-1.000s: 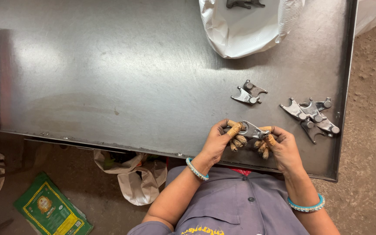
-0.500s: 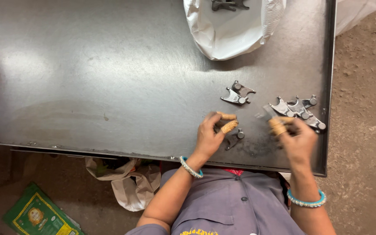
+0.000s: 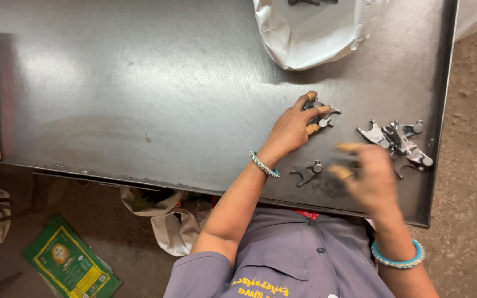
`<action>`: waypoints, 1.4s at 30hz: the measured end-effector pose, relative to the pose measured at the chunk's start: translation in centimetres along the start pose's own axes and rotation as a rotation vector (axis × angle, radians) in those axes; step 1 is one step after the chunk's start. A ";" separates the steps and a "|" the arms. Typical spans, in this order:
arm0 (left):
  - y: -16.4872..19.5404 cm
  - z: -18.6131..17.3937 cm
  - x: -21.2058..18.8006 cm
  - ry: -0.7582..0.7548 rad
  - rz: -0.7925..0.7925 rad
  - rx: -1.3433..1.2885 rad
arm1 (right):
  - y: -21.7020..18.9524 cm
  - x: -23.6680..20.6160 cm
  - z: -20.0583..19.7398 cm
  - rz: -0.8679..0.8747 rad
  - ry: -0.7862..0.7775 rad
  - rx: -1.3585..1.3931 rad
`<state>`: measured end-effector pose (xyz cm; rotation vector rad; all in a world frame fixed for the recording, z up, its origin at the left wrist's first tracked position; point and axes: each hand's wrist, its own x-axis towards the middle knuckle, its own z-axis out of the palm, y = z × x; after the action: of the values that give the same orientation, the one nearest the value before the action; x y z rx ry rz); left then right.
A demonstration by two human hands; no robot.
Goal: The person opens a white woven sack on a metal table and takes out metal fork-shaped castings, spreading them across the table. They handle the castings one at a time, turning them over and grouping them, and at one point place some castings into a blue sack.
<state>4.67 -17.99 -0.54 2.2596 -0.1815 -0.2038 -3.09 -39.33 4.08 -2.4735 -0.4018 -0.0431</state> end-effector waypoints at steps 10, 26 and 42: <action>-1.0 -0.9 -3.3 -0.012 0.040 -0.117 | -0.9 -1.3 4.1 -0.041 -0.094 0.070; -0.7 -0.9 -10.7 0.181 0.027 -0.597 | 4.2 -4.5 6.6 0.363 -0.007 1.291; -2.8 5.0 -11.0 0.090 -0.194 -1.341 | 5.7 -4.6 7.6 0.861 -0.157 1.625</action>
<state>-6.90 -17.71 -4.94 0.9397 0.1927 -0.2256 -6.28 -40.43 -5.94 -0.8544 0.4737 0.5850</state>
